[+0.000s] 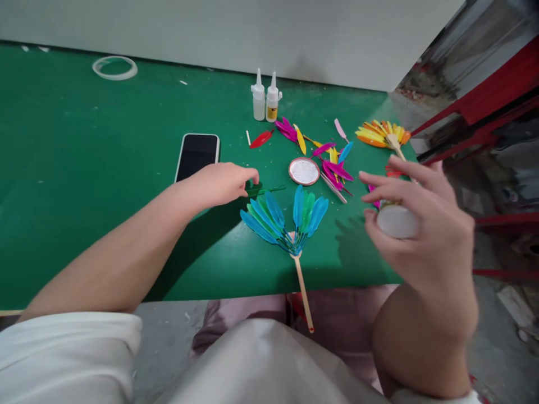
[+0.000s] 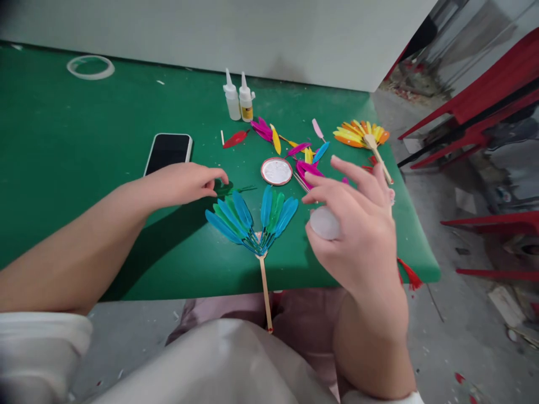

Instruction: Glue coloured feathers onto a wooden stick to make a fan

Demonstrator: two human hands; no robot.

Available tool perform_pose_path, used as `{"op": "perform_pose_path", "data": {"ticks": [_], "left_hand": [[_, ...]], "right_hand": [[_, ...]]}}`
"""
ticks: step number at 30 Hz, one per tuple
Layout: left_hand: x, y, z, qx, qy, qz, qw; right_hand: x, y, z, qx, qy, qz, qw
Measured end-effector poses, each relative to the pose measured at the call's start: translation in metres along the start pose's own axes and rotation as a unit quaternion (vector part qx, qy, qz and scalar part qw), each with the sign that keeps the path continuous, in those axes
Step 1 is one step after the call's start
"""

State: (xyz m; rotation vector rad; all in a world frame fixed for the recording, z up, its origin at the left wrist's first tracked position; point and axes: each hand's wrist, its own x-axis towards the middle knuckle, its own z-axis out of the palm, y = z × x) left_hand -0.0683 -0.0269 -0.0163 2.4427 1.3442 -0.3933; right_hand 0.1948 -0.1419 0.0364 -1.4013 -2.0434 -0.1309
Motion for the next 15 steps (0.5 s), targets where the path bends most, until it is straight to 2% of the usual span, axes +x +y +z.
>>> {"op": "perform_pose_path", "data": {"ticks": [3,5,8,12,15], "left_hand": [[0.004,-0.002,0.005,0.041,0.102,-0.014,0.994],[0.009,-0.002,0.011,0.04,0.148,0.029,0.988],[0.018,-0.003,0.02,0.026,0.148,0.106,0.983],[0.026,-0.008,0.022,0.016,0.143,0.137,0.98],[0.03,-0.01,0.021,0.036,0.154,0.159,0.975]], "right_hand": [[0.014,-0.008,-0.013,0.015,0.043,0.033,0.998],[0.017,-0.011,-0.015,0.023,0.061,0.052,0.996],[0.014,-0.004,-0.009,0.049,0.072,0.071,0.994],[0.006,0.01,0.006,0.09,0.089,0.067,0.99],[0.005,0.013,0.009,0.088,0.098,0.079,0.988]]}}
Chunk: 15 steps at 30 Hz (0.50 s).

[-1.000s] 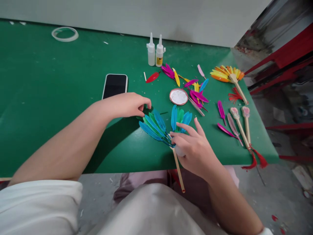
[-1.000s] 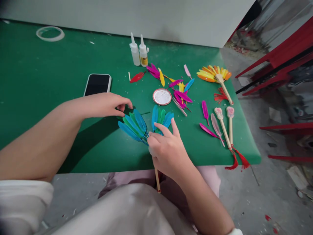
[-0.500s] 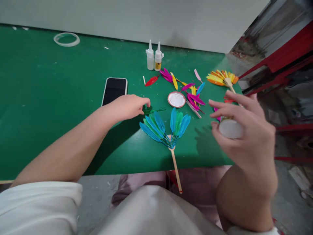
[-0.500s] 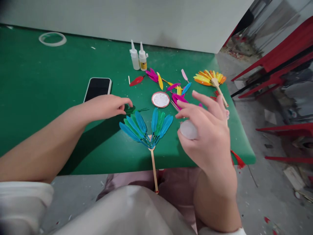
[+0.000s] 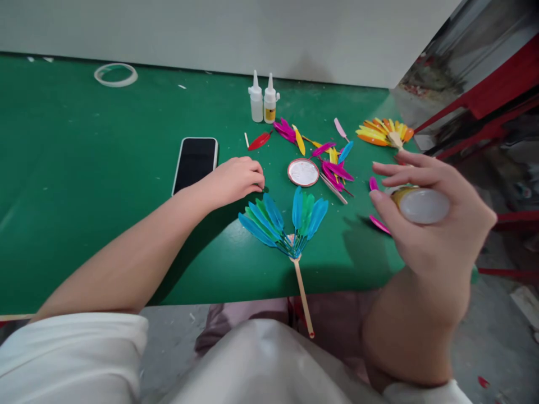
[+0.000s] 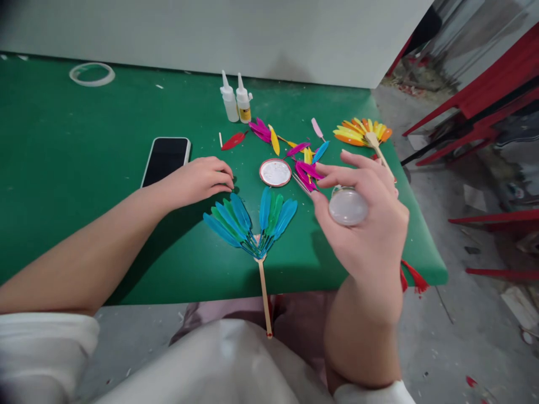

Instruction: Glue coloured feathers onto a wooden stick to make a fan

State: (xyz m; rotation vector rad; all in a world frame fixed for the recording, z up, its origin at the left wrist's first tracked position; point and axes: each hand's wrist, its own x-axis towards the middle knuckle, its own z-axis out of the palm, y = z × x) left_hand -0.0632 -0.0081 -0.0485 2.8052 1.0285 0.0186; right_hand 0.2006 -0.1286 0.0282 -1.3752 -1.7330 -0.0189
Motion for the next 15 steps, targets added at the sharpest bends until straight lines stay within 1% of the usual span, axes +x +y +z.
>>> {"op": "perform_pose_path", "data": {"ticks": [2,5,7,8,10,11,12,15], "left_hand": [[0.002,0.001,0.0,0.023,0.005,0.013,1.0],[0.003,0.004,0.0,0.052,0.008,0.016,0.998],[0.003,0.005,-0.003,0.046,0.011,-0.001,0.999],[0.002,0.006,-0.007,0.027,0.021,-0.022,0.999],[-0.002,0.012,-0.017,-0.049,0.048,-0.075,0.995],[-0.004,0.017,-0.022,-0.103,0.063,-0.1,0.988],[-0.006,0.024,-0.028,-0.164,0.068,-0.115,0.977],[-0.011,0.052,-0.041,-0.326,0.056,-0.111,0.937]], "right_hand": [[0.0,-0.002,0.0,-0.007,-0.004,0.013,1.0],[0.001,-0.005,-0.001,-0.007,-0.006,0.027,1.0],[0.001,-0.005,0.001,0.009,0.011,0.021,1.0],[0.0,-0.004,0.002,0.019,0.022,0.018,0.999],[-0.001,-0.004,0.004,0.045,0.049,0.014,0.998],[-0.002,-0.004,0.006,0.06,0.066,0.017,0.996],[-0.003,-0.005,0.007,0.078,0.084,0.021,0.993],[-0.005,-0.012,0.01,0.146,0.139,0.039,0.979]]}}
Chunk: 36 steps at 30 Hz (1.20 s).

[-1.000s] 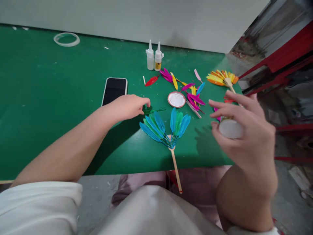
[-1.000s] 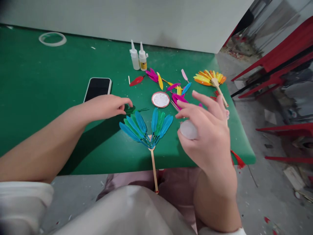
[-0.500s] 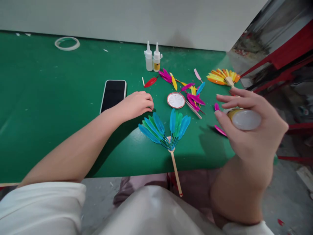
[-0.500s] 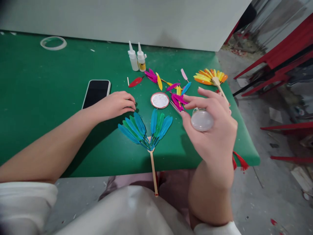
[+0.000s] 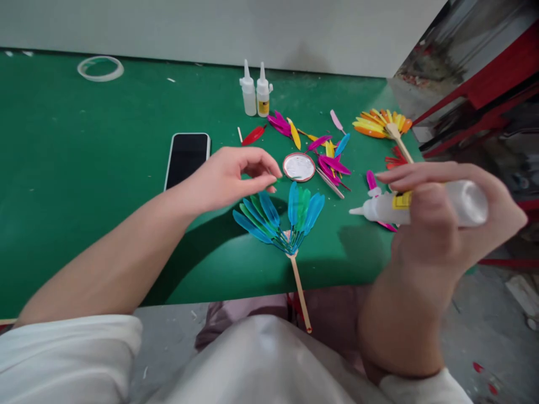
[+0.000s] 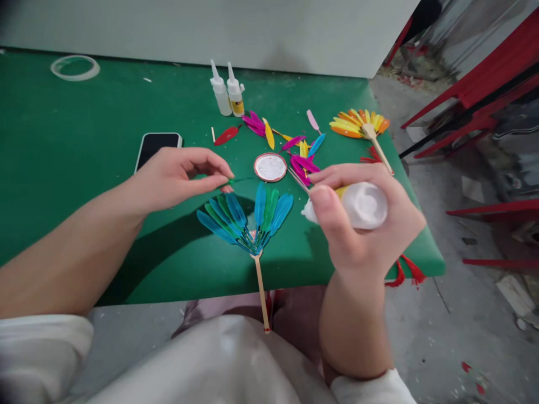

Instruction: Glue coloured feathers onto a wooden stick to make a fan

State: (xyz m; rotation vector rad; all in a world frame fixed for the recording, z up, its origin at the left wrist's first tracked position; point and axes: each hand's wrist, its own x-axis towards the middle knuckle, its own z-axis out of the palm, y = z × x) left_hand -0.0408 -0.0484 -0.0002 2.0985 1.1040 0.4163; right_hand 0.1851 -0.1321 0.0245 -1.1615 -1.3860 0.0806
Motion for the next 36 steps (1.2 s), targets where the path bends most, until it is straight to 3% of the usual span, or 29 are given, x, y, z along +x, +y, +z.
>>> {"op": "perform_pose_path", "data": {"ticks": [4,9,18,23,28,36], "left_hand": [[-0.011,0.026,0.021,-0.135,-0.031,-0.006,0.99],[-0.02,0.037,0.031,-0.159,-0.011,0.01,0.987],[-0.029,0.047,0.027,-0.082,0.013,0.063,0.995],[-0.029,0.046,0.028,-0.091,0.016,0.103,0.99],[-0.029,0.044,0.028,-0.093,0.018,0.119,0.988],[-0.029,0.046,0.027,-0.085,-0.002,0.138,0.987]], "right_hand": [[-0.001,-0.01,0.006,0.061,0.051,0.018,0.997],[-0.004,-0.012,0.014,0.108,0.103,-0.004,0.989],[-0.009,-0.01,0.017,0.013,0.063,-0.023,0.998],[-0.008,-0.006,0.015,0.043,0.07,-0.03,0.996],[-0.01,-0.006,0.012,0.004,0.07,-0.035,0.997],[-0.012,-0.014,0.01,0.022,0.008,-0.028,0.999]]}}
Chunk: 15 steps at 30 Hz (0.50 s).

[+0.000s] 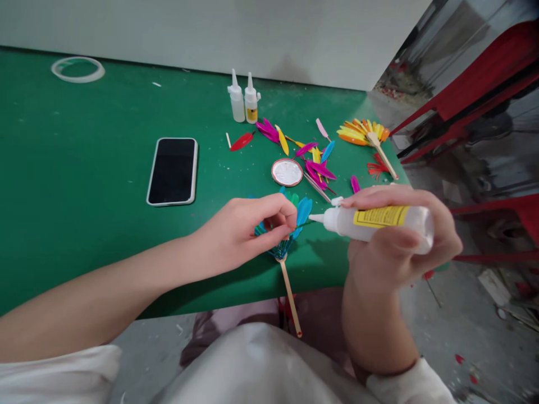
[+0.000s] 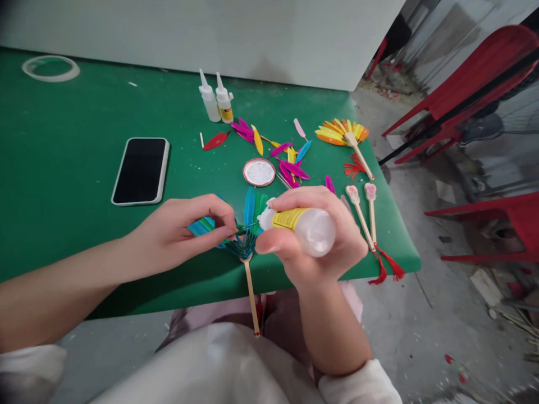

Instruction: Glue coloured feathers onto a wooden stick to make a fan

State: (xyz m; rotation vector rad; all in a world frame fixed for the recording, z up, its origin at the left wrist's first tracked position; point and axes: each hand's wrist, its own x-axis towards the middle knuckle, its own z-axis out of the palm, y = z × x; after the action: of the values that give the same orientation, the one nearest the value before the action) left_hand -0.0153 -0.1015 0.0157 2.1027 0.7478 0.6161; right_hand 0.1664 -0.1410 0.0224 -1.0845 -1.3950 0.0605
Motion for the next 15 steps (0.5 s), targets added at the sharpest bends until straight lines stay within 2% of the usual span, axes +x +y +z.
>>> {"op": "perform_pose_path", "data": {"ticks": [2,5,7,11,15], "left_hand": [[-0.0003,0.0004,-0.0005,0.005,0.007,0.006,1.0],[-0.0004,0.0001,-0.001,0.016,0.011,0.008,1.0],[-0.0004,-0.0005,-0.001,0.02,0.01,0.008,1.0],[-0.001,-0.0012,-0.0004,0.024,0.012,0.013,1.0],[-0.0019,-0.0008,-0.0007,0.024,0.016,0.018,0.999]], "right_hand": [[0.0005,0.0016,-0.0001,-0.007,0.016,0.003,1.0],[0.0023,0.0035,0.0001,0.0,0.086,0.006,0.996],[0.0032,0.0029,0.0011,0.001,0.111,0.007,0.994],[0.0022,0.0005,0.0044,0.022,0.069,-0.022,0.997],[0.0007,0.0031,0.0007,-0.001,0.061,-0.056,0.997]]}}
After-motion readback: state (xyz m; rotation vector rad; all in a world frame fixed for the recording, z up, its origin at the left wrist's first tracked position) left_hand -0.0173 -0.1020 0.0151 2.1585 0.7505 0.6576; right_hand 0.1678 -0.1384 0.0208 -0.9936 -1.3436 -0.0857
